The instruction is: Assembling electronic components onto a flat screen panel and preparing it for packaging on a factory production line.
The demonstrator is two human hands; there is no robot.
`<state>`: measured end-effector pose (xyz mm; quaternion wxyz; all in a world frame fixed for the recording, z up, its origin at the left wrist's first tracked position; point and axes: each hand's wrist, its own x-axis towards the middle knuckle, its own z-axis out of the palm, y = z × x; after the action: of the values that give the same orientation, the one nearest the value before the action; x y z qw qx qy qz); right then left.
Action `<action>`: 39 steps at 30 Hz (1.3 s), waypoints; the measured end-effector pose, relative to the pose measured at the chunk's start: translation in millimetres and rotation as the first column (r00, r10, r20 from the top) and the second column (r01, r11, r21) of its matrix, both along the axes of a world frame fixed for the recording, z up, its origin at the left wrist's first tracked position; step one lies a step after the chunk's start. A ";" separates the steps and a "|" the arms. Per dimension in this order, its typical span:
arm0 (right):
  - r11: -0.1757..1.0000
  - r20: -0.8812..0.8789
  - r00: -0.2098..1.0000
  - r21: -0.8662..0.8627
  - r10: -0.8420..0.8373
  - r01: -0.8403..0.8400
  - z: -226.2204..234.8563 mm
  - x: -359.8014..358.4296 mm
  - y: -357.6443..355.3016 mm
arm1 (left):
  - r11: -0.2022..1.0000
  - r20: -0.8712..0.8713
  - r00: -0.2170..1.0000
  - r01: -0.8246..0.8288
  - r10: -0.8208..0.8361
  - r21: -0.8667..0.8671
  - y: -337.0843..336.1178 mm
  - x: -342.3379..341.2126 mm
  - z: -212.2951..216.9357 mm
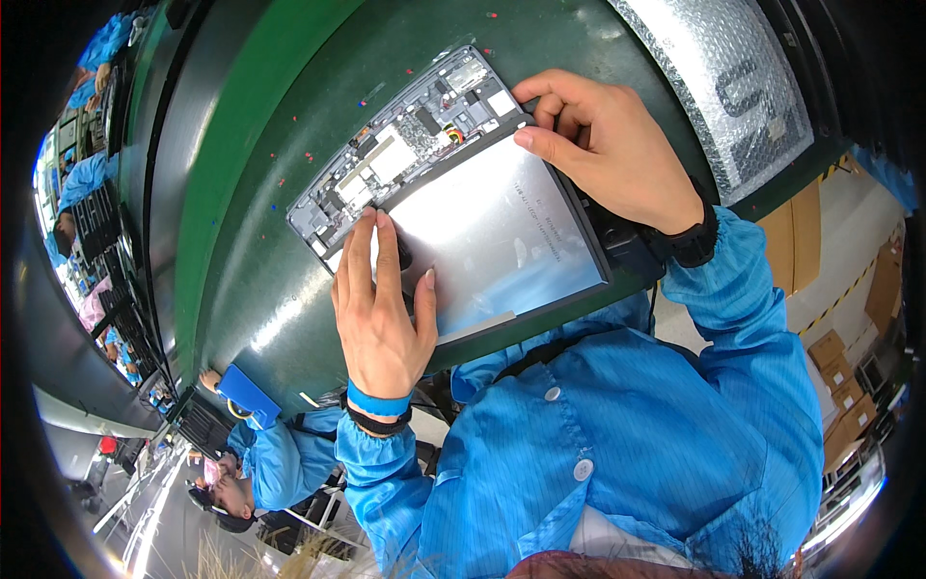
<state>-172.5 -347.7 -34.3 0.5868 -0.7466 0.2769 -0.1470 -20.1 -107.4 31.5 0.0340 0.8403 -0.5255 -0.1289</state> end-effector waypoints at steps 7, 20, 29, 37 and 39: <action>1.000 0.005 1.000 0.001 0.004 -0.004 1.5 0.2 -0.3 | 1.000 -0.038 0.999 -0.010 0.010 0.007 -1.8 3.2 4.2; 1.000 0.009 1.000 -0.004 -0.003 0.003 2.5 -0.3 0.4 | 0.999 -0.026 0.999 0.038 -0.038 -0.004 0.1 9.7 3.8; 1.000 0.006 1.000 -0.022 -0.005 0.005 0.4 0.7 0.7 | 0.998 -0.014 0.999 0.045 -0.044 0.036 -0.7 10.3 5.0; 1.000 -0.004 1.000 -0.012 -0.007 0.007 1.1 0.1 -0.4 | 0.994 -0.001 0.995 0.098 -0.098 0.052 1.0 14.8 3.2; 1.000 -0.006 1.000 -0.015 -0.007 0.007 1.5 0.7 -0.5 | 0.995 0.011 0.996 0.089 -0.089 0.044 1.5 12.1 1.4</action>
<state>-171.8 -348.2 -32.8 0.5800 -0.7504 0.2799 -0.1489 -8.0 -106.0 32.9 0.0064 0.8174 -0.5597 -0.1363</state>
